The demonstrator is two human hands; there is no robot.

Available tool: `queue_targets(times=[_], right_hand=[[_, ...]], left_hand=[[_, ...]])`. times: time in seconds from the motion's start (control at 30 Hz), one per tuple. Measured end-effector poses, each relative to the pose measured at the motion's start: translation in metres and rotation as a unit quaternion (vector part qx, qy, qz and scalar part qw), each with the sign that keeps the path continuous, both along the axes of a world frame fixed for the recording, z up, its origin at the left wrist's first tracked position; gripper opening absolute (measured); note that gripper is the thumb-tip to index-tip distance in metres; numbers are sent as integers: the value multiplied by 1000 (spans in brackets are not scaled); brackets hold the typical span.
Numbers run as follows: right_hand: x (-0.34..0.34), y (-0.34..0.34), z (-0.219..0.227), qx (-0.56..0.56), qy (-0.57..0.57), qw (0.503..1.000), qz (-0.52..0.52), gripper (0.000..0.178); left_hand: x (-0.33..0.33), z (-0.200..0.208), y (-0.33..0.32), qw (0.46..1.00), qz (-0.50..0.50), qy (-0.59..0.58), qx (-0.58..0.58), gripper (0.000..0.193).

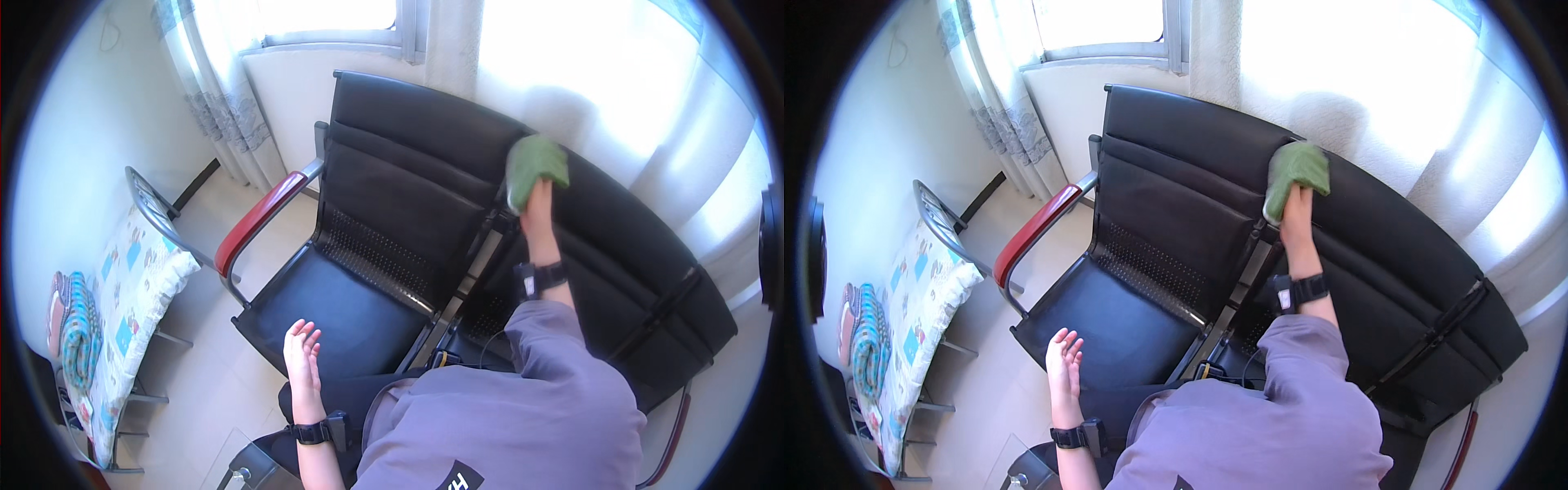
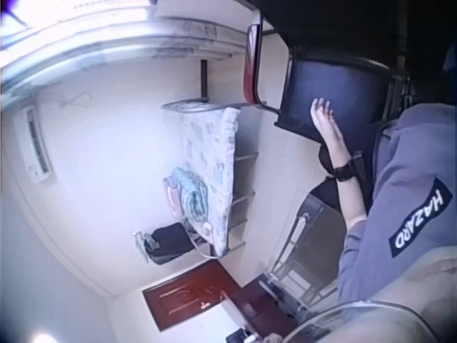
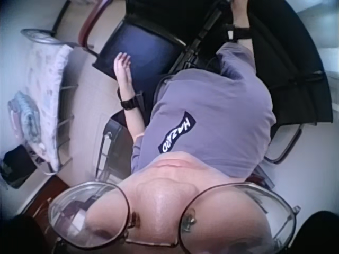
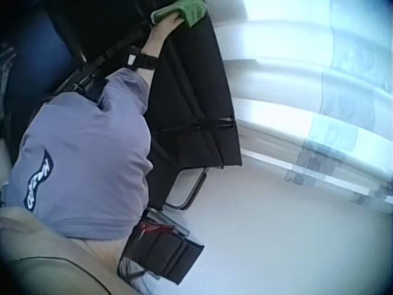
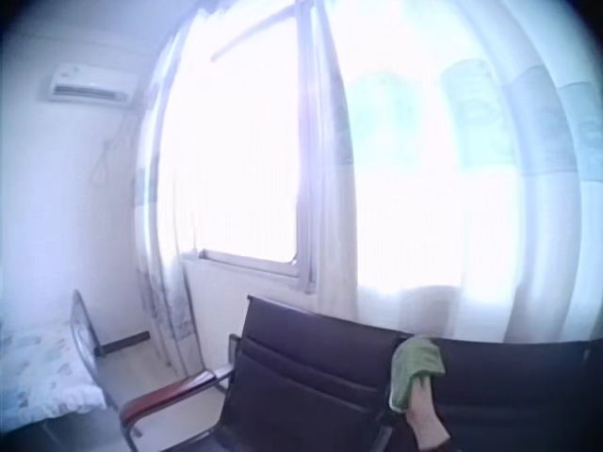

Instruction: The person wipes the seat and backrest surfaces of a row of black office chairs using a green cloth.

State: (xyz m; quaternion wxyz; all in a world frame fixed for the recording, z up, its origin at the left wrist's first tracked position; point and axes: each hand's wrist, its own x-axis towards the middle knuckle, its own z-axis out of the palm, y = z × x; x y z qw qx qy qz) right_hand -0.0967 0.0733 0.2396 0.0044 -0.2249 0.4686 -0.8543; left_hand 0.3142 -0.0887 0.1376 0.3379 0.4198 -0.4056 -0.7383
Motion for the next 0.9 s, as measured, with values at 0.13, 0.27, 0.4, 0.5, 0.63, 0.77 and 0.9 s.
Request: queue_targets(times=[0.13, 0.27, 0.4, 0.5, 0.63, 0.77, 0.9], right_hand=[[-48, -6, 11, 364, 404, 752, -373, 45], [-43, -32, -5, 498, 518, 612, -332, 70], [-45, -51, -27, 604, 466, 552, -336, 79], [-41, -54, -32, 608, 506, 488, -369, 76], [-35, -66, -40, 566, 539, 461, -419, 52], [-25, -91, -35, 592, 471, 477, -447, 44], [-10, -104, -35, 627, 398, 536, -401, 66]], left_hand=[[8, -10, 2, 995, 94, 13, 12, 41], [22, -21, -3, 996, 85, 11, 1, 39], [32, -24, -2, 998, 57, -11, 9, 33], [38, -29, 1, 997, 62, -26, 23, 30], [41, -39, 3, 996, 68, -25, 46, 30], [43, -39, 2, 995, 78, -53, 32, 33], [50, -36, 5, 995, 84, -52, 29, 33]])
